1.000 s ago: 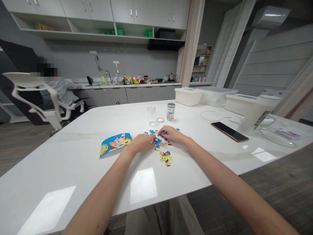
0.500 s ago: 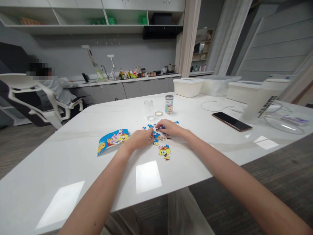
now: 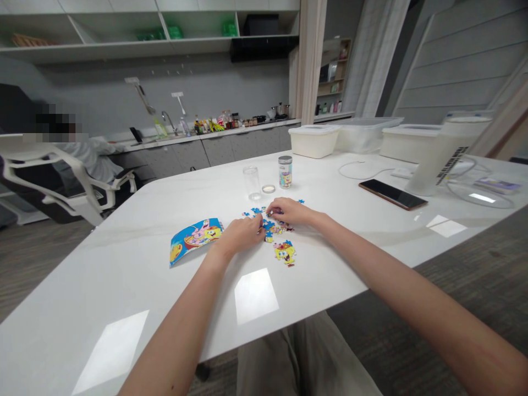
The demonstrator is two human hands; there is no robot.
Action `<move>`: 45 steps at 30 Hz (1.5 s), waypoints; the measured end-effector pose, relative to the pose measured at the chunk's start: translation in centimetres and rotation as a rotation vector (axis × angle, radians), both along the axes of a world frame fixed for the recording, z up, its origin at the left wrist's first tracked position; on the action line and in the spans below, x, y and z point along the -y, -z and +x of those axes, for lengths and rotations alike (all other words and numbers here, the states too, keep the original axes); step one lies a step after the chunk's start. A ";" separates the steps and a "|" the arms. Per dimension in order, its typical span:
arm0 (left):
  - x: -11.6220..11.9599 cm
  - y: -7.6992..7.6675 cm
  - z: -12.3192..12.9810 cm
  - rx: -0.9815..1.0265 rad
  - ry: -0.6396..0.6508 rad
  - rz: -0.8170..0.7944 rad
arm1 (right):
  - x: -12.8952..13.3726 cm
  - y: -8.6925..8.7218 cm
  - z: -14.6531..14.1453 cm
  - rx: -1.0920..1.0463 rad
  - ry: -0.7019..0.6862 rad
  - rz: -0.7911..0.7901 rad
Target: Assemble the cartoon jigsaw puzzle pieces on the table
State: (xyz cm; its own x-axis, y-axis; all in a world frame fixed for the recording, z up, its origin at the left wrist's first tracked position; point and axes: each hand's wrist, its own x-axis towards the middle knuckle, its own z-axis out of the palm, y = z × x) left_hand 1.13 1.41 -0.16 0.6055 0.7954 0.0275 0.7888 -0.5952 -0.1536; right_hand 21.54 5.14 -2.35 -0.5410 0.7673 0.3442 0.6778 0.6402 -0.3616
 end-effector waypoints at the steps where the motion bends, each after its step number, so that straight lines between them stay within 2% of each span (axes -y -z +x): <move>1: 0.0 0.0 0.1 0.002 0.003 -0.005 | 0.0 0.0 0.0 -0.004 0.001 0.001; 6: 0.1 -0.1 0.2 -0.002 0.015 0.010 | 0.0 -0.1 0.0 -0.015 0.004 0.014; 17: 0.0 -0.3 0.0 -0.006 -0.050 0.044 | 0.6 -0.7 -0.3 0.021 -0.014 0.002; 28: -0.1 -0.2 0.2 0.009 -0.081 0.022 | 0.5 -0.5 -0.2 -0.002 0.043 -0.051; 35: -0.2 0.0 0.3 0.004 -0.033 0.008 | 0.1 -0.9 1.1 0.080 0.151 0.009; 39: 0.0 0.0 0.2 0.007 0.005 0.001 | 0.5 -1.4 1.6 0.075 0.072 -0.080; 45: 0.3 -0.3 0.2 0.000 0.144 -0.063 | 1.2 -1.7 1.7 0.068 -0.036 -0.288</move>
State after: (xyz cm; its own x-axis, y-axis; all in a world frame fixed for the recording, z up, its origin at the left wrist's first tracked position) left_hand 1.36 1.14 0.11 0.7134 0.7005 -0.0201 0.6946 -0.7106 -0.1125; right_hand 23.26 3.93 -0.65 -0.5840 0.8081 0.0774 0.6852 0.5418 -0.4868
